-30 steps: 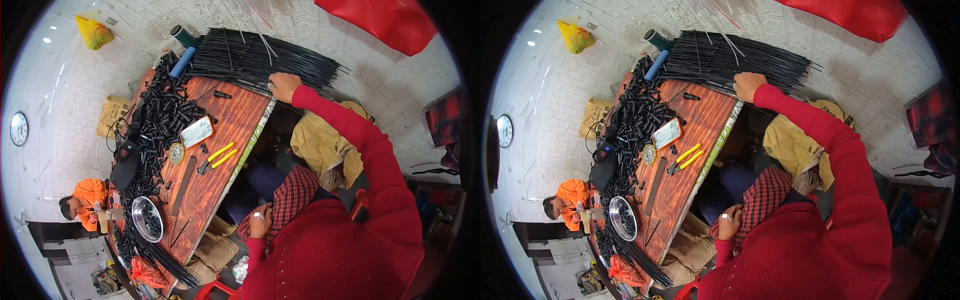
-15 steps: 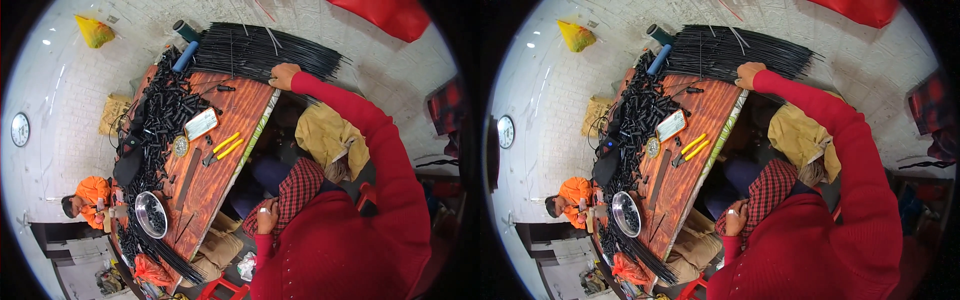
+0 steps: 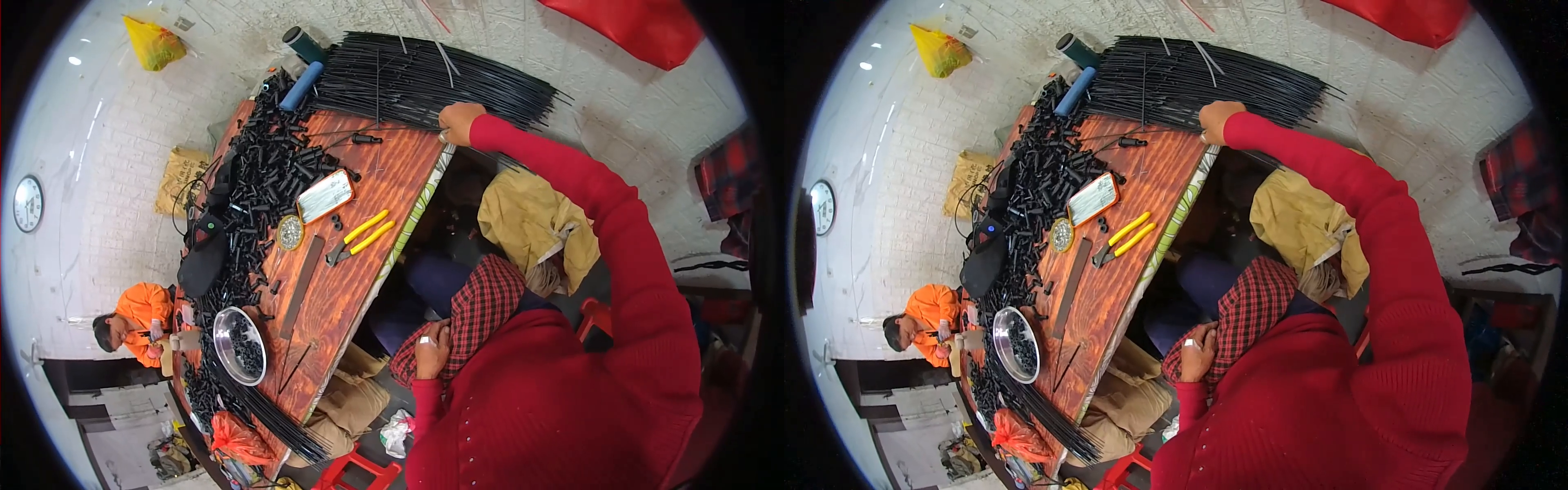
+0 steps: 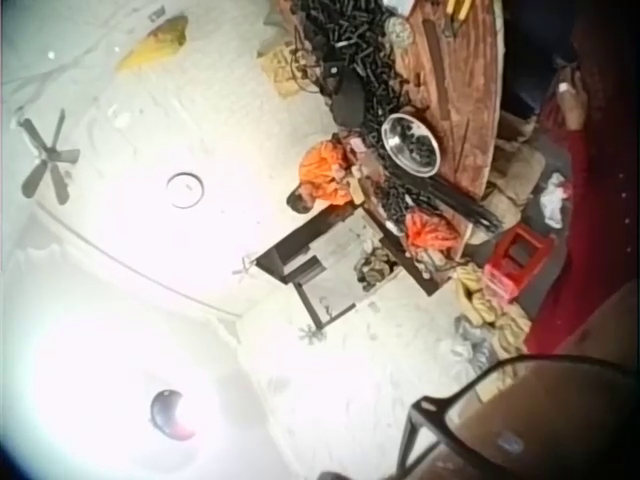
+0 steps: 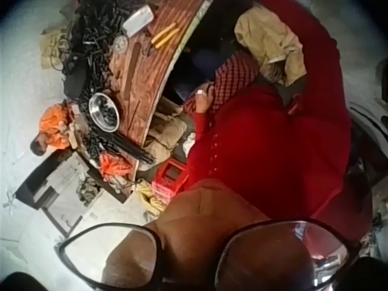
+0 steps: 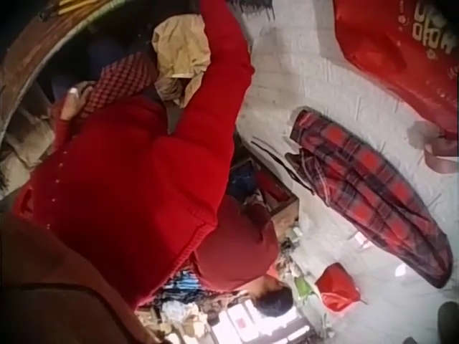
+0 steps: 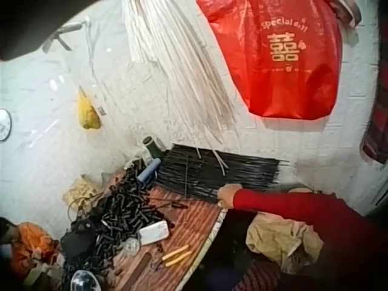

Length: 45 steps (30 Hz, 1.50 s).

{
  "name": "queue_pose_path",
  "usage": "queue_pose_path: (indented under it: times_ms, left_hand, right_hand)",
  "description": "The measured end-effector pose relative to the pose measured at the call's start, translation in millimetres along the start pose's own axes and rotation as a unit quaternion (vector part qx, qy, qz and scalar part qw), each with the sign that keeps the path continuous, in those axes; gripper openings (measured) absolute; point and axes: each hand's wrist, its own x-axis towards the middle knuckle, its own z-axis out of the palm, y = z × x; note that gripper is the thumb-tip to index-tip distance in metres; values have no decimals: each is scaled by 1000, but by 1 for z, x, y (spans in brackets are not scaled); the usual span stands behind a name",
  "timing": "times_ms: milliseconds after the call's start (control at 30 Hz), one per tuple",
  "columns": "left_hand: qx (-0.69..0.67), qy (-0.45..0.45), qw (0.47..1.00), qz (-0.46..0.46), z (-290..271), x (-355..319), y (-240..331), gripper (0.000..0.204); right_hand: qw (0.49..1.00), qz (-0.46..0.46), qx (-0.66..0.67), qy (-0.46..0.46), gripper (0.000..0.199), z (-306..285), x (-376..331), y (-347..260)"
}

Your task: Bundling and securing thin black industrial strips at a workbench.

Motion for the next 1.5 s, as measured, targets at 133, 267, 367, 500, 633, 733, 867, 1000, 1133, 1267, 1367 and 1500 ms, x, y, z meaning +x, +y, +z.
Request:
queue_pose_path:
  times_ms: [133,267,367,500,633,733,867,1000,1133,1267,1367,1500]
  left_hand:
    - [-7,1,1000,3,0,0,1,27]
    - [3,3,1000,16,0,3,1,27]
    - [-4,6,1000,13,-1,6,3,26]
    - [10,25,999,24,-1,3,6,25]
    - [12,30,999,32,2,0,0,25]
    - [17,31,999,34,3,-2,-3,24]
    - [-6,38,998,44,0,-4,5,24]
    - [-32,42,998,34,-15,-6,15,25]
    - [-303,72,950,7,-67,1,82,25]
    - [-238,203,948,64,-117,7,119,27]
    - [-242,210,945,70,-120,0,119,27]
    - [-193,152,967,70,-95,-8,110,23]
  right_hand:
    - [933,157,298,-131,23,-11,15,1]
    - [775,175,565,-220,22,-39,14,-18]
    - [611,183,735,-232,28,-73,22,-38]
    - [724,105,660,-170,28,-84,18,-63]
    - [769,-5,634,-84,26,-99,19,-82]
    - [794,-66,604,-16,27,-103,32,-95]
    - [841,-197,499,66,29,-116,35,-107]
    - [801,-248,543,50,31,-107,21,-138]
    - [776,-226,588,-28,28,-94,-24,-172]
    - [715,-299,630,-43,26,-81,-21,-223]
    - [689,-323,649,-11,24,-69,-7,-242]
    - [750,-257,607,52,22,2,3,-204]
